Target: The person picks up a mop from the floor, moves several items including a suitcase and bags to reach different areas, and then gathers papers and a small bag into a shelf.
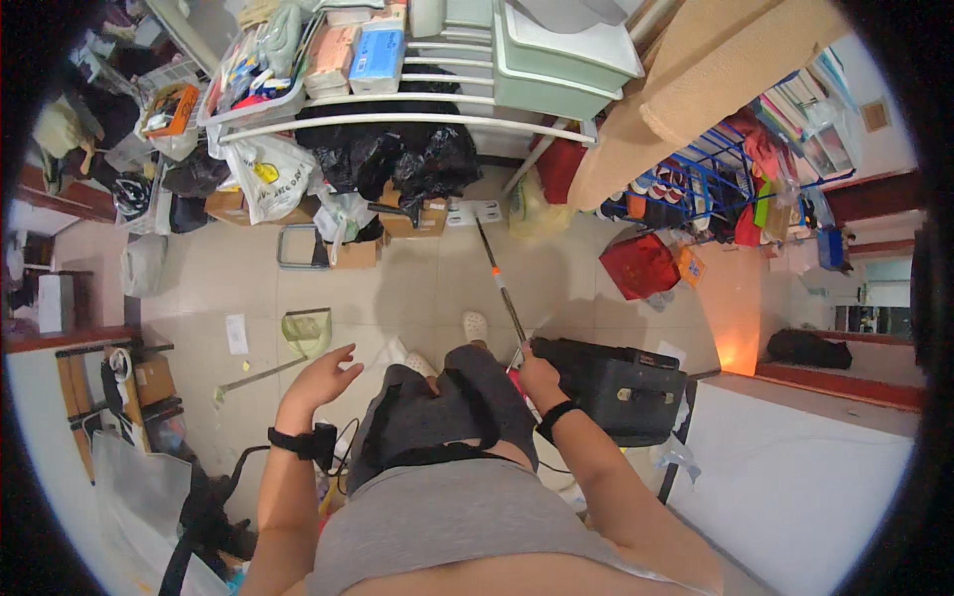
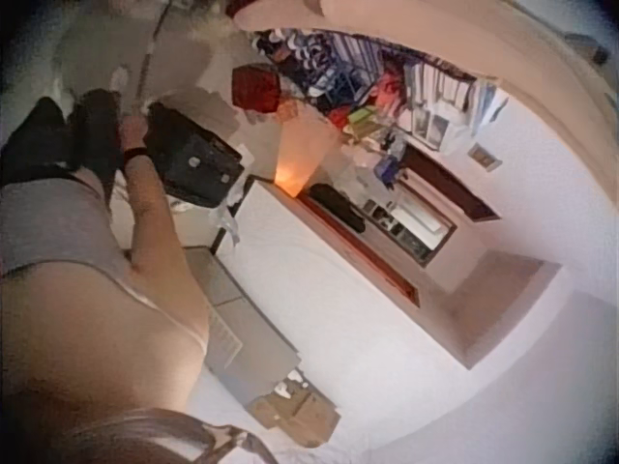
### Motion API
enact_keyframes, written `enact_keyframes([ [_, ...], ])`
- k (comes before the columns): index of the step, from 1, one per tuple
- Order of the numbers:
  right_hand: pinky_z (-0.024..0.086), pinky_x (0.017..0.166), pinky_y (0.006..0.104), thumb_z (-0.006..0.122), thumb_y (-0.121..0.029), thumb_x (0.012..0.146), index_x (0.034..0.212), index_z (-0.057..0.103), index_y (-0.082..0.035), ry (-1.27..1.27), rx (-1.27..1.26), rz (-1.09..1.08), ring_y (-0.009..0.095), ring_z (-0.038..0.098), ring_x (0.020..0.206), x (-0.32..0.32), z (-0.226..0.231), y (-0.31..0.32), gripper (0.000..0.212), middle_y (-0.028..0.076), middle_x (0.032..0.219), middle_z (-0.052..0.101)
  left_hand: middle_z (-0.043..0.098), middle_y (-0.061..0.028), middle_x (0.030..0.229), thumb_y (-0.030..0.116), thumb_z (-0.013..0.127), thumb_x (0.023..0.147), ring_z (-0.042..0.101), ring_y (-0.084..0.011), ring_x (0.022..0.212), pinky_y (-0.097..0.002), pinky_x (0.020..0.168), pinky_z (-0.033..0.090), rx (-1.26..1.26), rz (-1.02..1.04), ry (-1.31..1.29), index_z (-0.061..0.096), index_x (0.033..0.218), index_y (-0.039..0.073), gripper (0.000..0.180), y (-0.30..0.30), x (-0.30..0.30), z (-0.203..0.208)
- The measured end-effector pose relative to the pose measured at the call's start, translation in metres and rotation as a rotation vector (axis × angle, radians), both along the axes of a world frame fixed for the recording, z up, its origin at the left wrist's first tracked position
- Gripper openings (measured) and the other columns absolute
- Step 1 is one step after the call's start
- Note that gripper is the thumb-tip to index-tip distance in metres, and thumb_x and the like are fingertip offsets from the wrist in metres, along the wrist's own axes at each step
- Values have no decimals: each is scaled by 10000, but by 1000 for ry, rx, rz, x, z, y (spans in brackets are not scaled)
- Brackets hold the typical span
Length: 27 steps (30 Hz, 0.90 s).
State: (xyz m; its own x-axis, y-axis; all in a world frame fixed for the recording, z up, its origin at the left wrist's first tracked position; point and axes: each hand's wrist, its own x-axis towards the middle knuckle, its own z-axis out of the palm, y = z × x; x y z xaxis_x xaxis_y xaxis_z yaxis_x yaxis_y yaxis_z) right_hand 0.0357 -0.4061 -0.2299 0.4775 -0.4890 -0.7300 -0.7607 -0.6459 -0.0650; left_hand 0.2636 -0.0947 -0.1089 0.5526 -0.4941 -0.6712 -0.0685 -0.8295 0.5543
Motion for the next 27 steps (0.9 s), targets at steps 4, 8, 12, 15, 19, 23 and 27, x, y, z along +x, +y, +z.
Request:
enact_keyframes([
  [4, 471, 737, 427, 475, -132, 790, 1357, 293, -168, -142, 44, 2, 346, 602, 850, 48, 19, -12, 597, 200, 895, 614, 572, -156, 1124, 343, 563, 819, 600, -258, 875, -337, 775, 463, 75, 87, 4, 441, 1260, 58, 539, 4, -6, 8],
  [8, 464, 726, 443, 471, -102, 775, 1324, 329, -106, -278, -24, 54, 370, 587, 846, 73, -42, -63, 568, 218, 882, 607, 572, -157, 1123, 337, 560, 824, 598, -256, 890, -336, 783, 462, 81, 98, -10, 439, 1261, 59, 531, -22, -6, 20],
  [12, 462, 726, 445, 462, -107, 773, 1273, 387, -67, -402, -48, 15, 377, 574, 850, 116, -52, -103, 507, 214, 877, 605, 570, -158, 1127, 329, 559, 828, 593, -259, 905, -338, 793, 458, 106, 101, -6, 430, 1268, 63, 531, -45, -9, 25],
  [15, 456, 790, 421, 428, -161, 820, 1191, 456, -24, -404, 35, -47, 358, 564, 910, 128, -35, -117, 396, 213, 960, 596, 572, -151, 1126, 339, 541, 842, 584, -262, 924, -344, 802, 452, 122, 85, 5, 430, 1269, 66, 519, -52, -15, 25],
  [19, 453, 781, 431, 411, -166, 813, 1251, 410, -69, -363, 95, -64, 363, 573, 886, 104, -35, -139, 448, 221, 952, 597, 576, -142, 1123, 341, 525, 854, 578, -264, 946, -347, 808, 450, 155, 5, 1, 431, 1267, 68, 503, -77, -13, 33],
  [23, 439, 809, 437, 408, -222, 822, 1312, 374, -205, -114, 113, -138, 359, 554, 952, 57, -29, -119, 491, 214, 1038, 574, 577, -132, 1125, 331, 526, 852, 583, -257, 935, -346, 807, 454, 136, 24, -41, 434, 1265, 72, 496, -78, -13, 33],
  [27, 439, 801, 441, 412, -246, 830, 1294, 387, -229, -103, 127, -173, 358, 553, 958, 9, -11, -93, 466, 200, 1054, 571, 573, -135, 1126, 314, 551, 825, 583, -250, 932, -342, 807, 452, 195, 51, -44, 436, 1266, 85, 510, -71, -19, 33],
])
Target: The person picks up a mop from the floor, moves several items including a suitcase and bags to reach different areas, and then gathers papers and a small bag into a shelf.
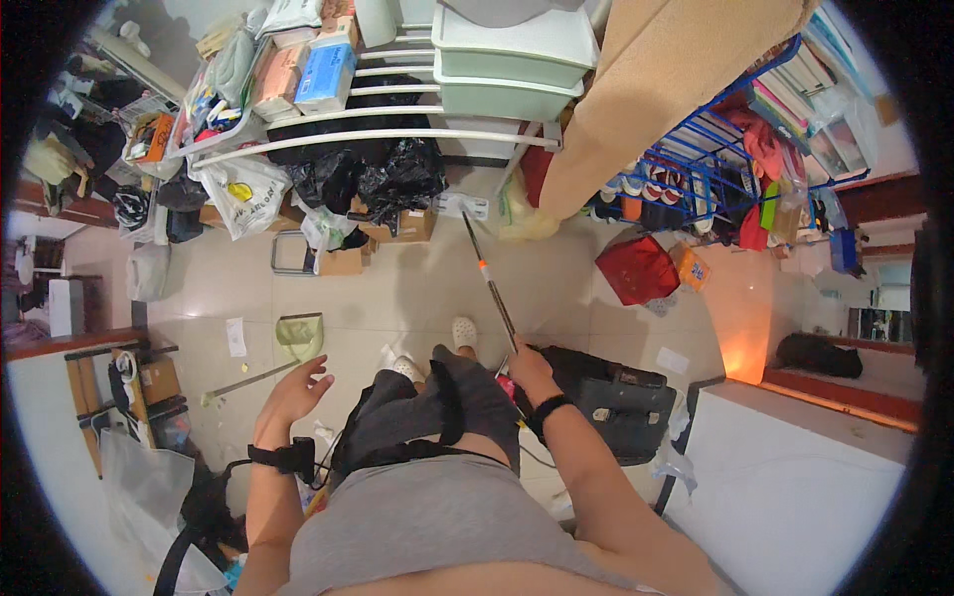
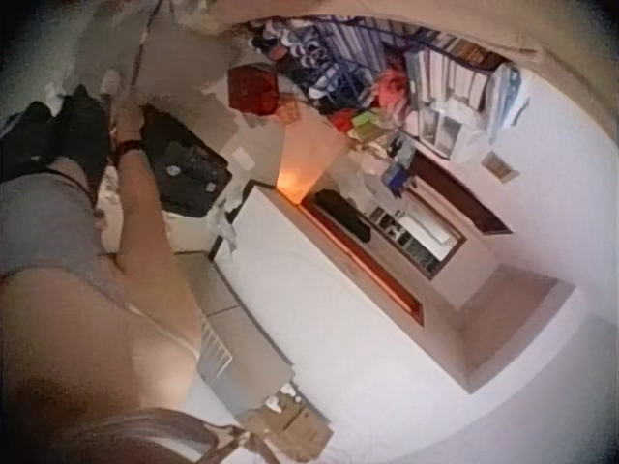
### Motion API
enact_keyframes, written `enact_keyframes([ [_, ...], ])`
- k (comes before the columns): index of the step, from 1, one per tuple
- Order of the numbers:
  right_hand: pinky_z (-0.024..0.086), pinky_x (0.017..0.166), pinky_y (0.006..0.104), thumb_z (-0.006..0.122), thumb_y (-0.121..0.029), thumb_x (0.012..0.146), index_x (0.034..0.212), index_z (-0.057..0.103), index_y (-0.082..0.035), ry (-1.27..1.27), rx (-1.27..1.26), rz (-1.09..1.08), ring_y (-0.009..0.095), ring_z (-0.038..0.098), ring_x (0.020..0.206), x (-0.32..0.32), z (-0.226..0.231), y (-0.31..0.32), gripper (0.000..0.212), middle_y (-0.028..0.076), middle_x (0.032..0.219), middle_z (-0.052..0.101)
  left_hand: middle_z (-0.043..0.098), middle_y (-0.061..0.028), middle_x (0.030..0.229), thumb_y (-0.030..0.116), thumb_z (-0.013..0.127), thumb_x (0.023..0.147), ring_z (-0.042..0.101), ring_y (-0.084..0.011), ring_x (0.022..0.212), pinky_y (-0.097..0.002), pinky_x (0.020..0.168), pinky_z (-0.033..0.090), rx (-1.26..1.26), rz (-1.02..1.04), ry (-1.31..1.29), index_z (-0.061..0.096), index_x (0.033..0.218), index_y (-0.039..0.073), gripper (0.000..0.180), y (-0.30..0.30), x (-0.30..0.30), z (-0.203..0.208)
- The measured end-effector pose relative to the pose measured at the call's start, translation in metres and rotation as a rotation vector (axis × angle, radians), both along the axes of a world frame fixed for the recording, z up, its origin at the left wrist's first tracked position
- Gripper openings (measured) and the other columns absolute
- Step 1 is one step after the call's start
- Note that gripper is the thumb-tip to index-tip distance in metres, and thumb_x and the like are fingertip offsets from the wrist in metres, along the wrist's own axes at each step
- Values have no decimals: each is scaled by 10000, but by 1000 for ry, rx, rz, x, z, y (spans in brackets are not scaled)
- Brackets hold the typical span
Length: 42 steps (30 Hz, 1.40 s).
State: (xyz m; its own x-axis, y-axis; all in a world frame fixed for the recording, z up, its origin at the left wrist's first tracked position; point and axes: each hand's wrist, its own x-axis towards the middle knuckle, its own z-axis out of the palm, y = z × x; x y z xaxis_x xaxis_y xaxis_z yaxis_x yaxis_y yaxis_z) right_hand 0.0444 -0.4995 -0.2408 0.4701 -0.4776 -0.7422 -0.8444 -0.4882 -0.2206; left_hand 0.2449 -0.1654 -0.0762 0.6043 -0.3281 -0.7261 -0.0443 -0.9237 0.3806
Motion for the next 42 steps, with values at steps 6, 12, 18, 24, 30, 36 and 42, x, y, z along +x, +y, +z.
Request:
enact_keyframes([
  [6, 456, 720, 457, 413, -248, 844, 1250, 439, -205, -13, -131, 160, 374, 578, 846, -10, -13, -37, 409, 194, 944, 603, 570, -139, 1129, 314, 544, 826, 586, -257, 928, -345, 812, 453, -4, 43, 23, 441, 1262, 90, 501, -3, -6, 1],
  [12, 480, 699, 444, 445, -185, 845, 1275, 415, -144, -253, -247, 250, 344, 592, 821, 58, -36, -86, 433, 145, 904, 620, 572, -147, 1124, 315, 544, 826, 589, -267, 919, -347, 807, 456, -11, 95, 45, 449, 1257, 89, 496, -2, -10, -5],
  [18, 473, 731, 436, 435, -171, 846, 1275, 406, -112, -131, -159, 209, 345, 575, 879, 112, -25, -99, 434, 160, 959, 606, 574, -157, 1119, 299, 536, 850, 589, -268, 924, -346, 798, 457, -11, 134, 54, 437, 1262, 66, 484, 8, -17, -15],
  [24, 458, 763, 467, 395, -161, 845, 1246, 405, -113, -60, -94, 228, 370, 564, 926, 82, -10, -67, 403, 215, 1004, 580, 571, -159, 1123, 304, 534, 851, 582, -273, 946, -352, 808, 453, -50, 138, 70, 427, 1268, 66, 492, 4, -14, -8],
  [30, 457, 712, 493, 393, -193, 847, 1332, 283, -185, -19, -74, 233, 386, 586, 851, -30, -10, -14, 498, 226, 938, 594, 582, -160, 1099, 317, 542, 831, 593, -266, 906, -346, 803, 457, -61, 124, 27, 454, 1251, 72, 494, 28, -12, -19],
  [36, 457, 698, 463, 414, -259, 872, 1348, 266, -233, 308, -64, 205, 365, 590, 800, -108, 34, 26, 499, 189, 881, 613, 580, -163, 1104, 320, 543, 830, 593, -273, 913, -347, 806, 456, -50, 104, 25, 450, 1254, 78, 497, 35, -8, -18],
  [42, 454, 709, 460, 423, -267, 871, 1309, 332, -222, 131, -138, 207, 364, 590, 806, -90, 37, -11, 450, 191, 869, 614, 571, -163, 1120, 323, 539, 834, 590, -276, 931, -348, 813, 453, -68, 101, 59, 443, 1261, 77, 502, 37, -13, -25],
])
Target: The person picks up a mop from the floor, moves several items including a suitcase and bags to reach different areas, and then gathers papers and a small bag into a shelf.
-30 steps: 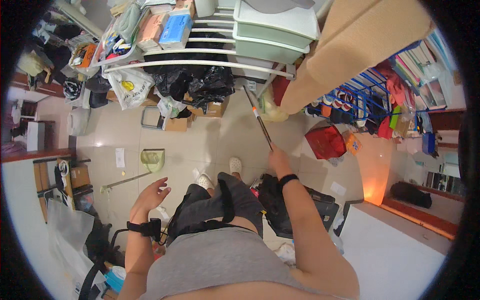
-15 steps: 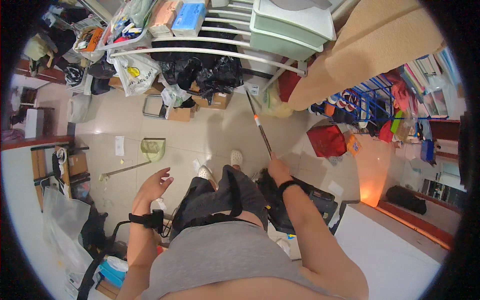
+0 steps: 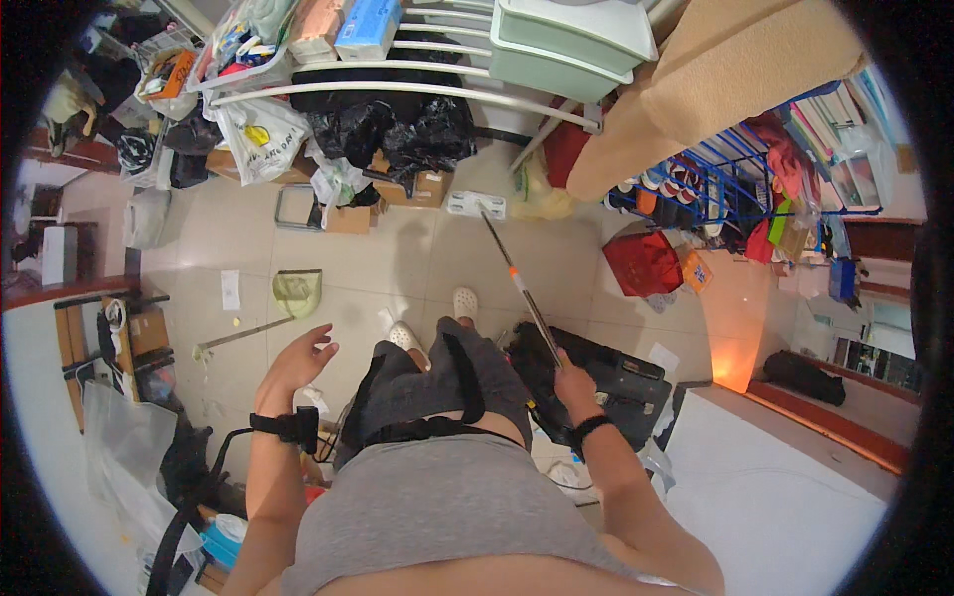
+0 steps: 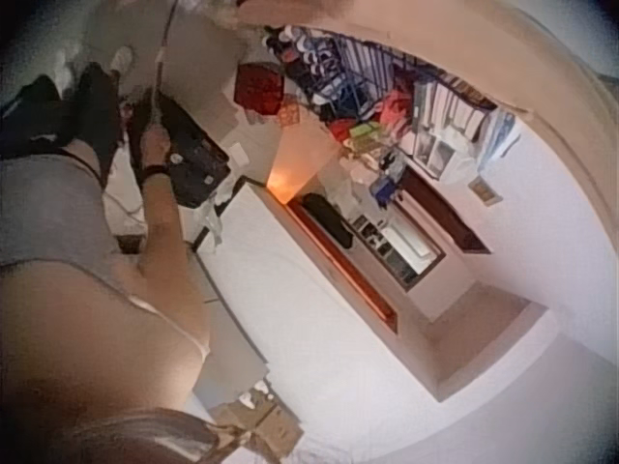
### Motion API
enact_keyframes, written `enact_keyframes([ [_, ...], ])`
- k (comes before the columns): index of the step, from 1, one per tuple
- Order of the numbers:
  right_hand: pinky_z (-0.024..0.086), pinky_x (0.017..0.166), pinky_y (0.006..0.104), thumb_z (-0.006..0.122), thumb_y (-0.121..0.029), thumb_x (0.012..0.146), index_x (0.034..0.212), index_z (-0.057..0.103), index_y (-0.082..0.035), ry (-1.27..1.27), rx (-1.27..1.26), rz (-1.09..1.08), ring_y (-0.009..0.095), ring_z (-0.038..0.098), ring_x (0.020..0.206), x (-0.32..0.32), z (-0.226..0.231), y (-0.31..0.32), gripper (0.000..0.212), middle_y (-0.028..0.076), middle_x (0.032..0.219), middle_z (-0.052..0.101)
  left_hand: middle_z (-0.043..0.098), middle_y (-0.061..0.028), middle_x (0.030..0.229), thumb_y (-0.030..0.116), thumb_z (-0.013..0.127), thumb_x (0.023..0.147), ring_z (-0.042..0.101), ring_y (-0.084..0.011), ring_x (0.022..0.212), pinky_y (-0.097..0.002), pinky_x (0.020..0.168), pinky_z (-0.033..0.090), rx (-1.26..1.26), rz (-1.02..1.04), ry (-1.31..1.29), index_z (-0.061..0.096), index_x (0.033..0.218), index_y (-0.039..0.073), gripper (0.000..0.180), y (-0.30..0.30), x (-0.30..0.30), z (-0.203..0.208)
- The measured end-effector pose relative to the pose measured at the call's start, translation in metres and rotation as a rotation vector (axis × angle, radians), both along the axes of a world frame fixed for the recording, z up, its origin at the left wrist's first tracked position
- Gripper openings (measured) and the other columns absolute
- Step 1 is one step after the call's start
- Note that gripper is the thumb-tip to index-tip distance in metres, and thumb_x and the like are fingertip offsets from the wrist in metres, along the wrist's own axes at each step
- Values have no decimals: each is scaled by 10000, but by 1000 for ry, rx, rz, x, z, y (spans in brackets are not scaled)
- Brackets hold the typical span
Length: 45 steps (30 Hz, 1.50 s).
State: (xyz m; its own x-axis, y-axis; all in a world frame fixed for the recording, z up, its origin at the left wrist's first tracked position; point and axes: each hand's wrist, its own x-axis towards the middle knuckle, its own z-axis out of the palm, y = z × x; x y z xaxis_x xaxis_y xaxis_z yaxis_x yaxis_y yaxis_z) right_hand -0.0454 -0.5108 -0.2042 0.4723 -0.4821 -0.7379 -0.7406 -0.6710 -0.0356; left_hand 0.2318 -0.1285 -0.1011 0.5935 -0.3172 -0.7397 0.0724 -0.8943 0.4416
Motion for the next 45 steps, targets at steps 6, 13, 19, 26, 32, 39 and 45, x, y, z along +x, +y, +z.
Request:
enact_keyframes([
  [6, 442, 709, 483, 415, -266, 868, 1231, 420, -183, -135, -52, 38, 388, 575, 819, 48, -48, -33, 373, 195, 874, 610, 571, -156, 1123, 313, 532, 841, 585, -270, 940, -346, 813, 451, -9, 37, -8, 439, 1263, 73, 494, -20, -3, 2],
  [13, 456, 693, 474, 399, -244, 873, 1225, 414, -165, -110, -39, -5, 382, 584, 815, 52, -54, 5, 362, 194, 890, 610, 584, -142, 1102, 308, 535, 840, 585, -256, 915, -337, 798, 452, -43, -6, -34, 446, 1257, 72, 487, 0, 5, 3],
  [19, 464, 670, 490, 394, -275, 869, 1307, 299, -190, -64, -1, -130, 396, 597, 767, -31, -57, 127, 457, 234, 844, 609, 592, -136, 1089, 316, 539, 837, 594, -254, 900, -338, 785, 458, -122, -155, -70, 459, 1243, 78, 478, 57, 39, -23],
  [26, 458, 708, 475, 407, -319, 871, 1352, 252, -259, 112, 104, -376, 382, 590, 810, -107, -5, 292, 509, 212, 859, 615, 602, -132, 1065, 320, 552, 830, 605, -245, 877, -326, 770, 466, -59, -242, -110, 468, 1235, 73, 482, 132, 68, -33],
  [32, 454, 715, 475, 366, -365, 880, 1301, 356, -211, -2, -41, -420, 376, 586, 836, -118, -10, 275, 449, 195, 924, 613, 600, -129, 1032, 276, 561, 840, 580, -204, 843, -309, 763, 461, -201, -213, 1, 470, 1233, 52, 461, 153, 73, -39],
  [39, 413, 859, 457, 346, -362, 880, 1148, 505, -57, -44, -28, -445, 405, 520, 1004, -50, -51, 187, 436, 235, 1090, 543, 604, -135, 1054, 288, 560, 833, 596, -224, 843, -317, 748, 466, -157, -124, -69, 472, 1230, 53, 470, 166, 63, -36],
  [45, 430, 826, 485, 298, -267, 898, 989, 562, 8, -29, -57, -173, 420, 549, 936, -27, -93, 172, 391, 271, 968, 576, 603, -135, 1056, 283, 558, 834, 596, -222, 851, -316, 756, 466, -115, -116, -88, 480, 1220, 45, 460, 175, 51, -21],
])
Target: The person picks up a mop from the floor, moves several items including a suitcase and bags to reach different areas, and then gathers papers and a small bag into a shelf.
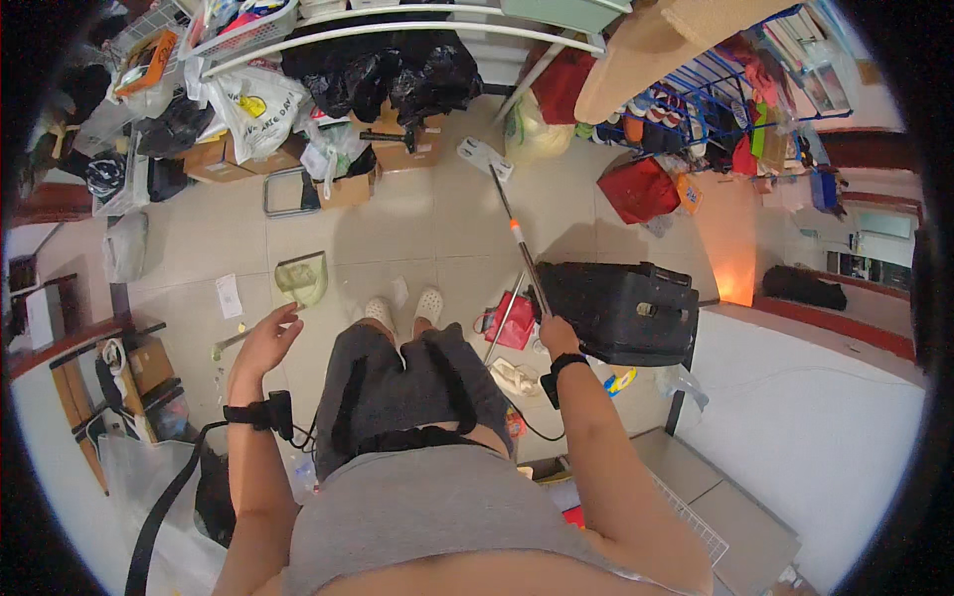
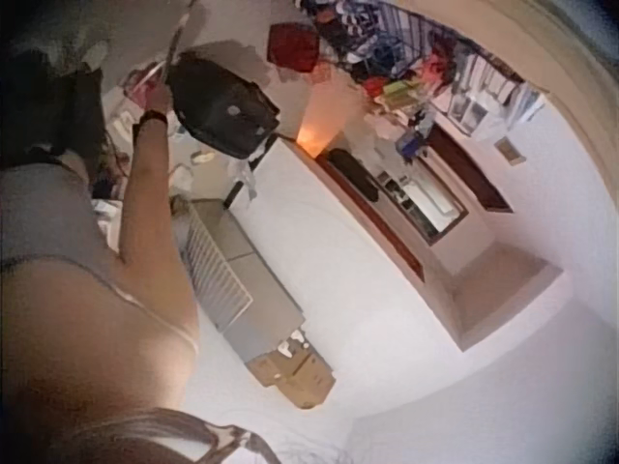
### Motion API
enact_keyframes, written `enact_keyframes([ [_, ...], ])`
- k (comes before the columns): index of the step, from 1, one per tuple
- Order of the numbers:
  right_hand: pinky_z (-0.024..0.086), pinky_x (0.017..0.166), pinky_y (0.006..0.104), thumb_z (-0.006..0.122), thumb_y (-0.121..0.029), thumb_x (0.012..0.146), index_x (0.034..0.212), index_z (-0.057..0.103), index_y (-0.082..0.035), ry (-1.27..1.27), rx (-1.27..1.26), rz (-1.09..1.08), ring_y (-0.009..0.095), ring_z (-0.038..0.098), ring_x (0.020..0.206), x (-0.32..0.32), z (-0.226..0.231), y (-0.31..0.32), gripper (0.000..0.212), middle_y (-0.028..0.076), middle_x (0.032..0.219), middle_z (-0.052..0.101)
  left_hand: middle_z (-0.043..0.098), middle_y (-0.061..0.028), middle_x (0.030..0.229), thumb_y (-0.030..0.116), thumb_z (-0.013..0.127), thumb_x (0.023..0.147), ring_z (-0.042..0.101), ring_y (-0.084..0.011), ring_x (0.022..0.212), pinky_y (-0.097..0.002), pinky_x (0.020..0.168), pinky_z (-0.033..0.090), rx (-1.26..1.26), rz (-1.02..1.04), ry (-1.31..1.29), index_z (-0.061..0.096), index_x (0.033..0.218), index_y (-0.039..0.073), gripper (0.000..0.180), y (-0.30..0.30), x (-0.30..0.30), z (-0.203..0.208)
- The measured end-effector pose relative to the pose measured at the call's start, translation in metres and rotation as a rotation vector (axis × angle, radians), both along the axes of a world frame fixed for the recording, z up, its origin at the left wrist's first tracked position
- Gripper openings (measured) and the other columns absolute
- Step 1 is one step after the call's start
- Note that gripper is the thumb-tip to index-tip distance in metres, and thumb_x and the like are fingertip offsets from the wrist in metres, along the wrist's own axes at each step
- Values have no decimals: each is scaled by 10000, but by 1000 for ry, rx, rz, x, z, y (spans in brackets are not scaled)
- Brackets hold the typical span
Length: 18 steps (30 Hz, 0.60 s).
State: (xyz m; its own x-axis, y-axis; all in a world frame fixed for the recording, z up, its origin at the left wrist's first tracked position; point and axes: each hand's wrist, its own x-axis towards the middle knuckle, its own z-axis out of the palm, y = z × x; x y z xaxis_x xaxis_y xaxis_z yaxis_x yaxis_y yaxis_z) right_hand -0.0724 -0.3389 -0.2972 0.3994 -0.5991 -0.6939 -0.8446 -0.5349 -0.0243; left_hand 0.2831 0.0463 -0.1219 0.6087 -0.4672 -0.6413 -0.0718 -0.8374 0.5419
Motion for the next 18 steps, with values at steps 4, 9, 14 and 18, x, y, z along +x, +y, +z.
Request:
enact_keyframes([
  [4, 425, 860, 445, 267, -312, 896, 1032, 575, 8, 69, 80, -140, 371, 532, 1019, -13, -3, 23, 464, 209, 1092, 559, 602, -139, 1053, 278, 551, 841, 594, -223, 836, -316, 757, 465, 0, -30, -5, 482, 1215, 41, 449, 3, 12, 1],
  [9, 470, 754, 473, 333, -259, 886, 1011, 535, -10, 56, 50, -113, 386, 579, 888, -83, 23, 117, 344, 243, 925, 593, 595, -151, 1059, 259, 555, 842, 585, -205, 808, -306, 757, 460, 9, -47, 38, 478, 1216, 32, 444, -19, 38, 14],
  [14, 491, 678, 456, 377, -195, 872, 991, 508, -24, -47, -178, -373, 375, 591, 815, -143, 6, 225, 246, 229, 856, 594, 598, -146, 1046, 222, 575, 828, 572, -186, 780, -293, 736, 461, -154, -200, 48, 479, 1214, 30, 442, -10, 72, -15],
  [18, 474, 732, 463, 366, -263, 881, 1017, 531, -19, 76, -169, -141, 390, 574, 873, -148, -17, 219, 324, 258, 889, 589, 601, -142, 1036, 223, 580, 824, 569, -184, 785, -297, 743, 460, -157, -231, 76, 481, 1211, 28, 444, -6, 83, -6],
])
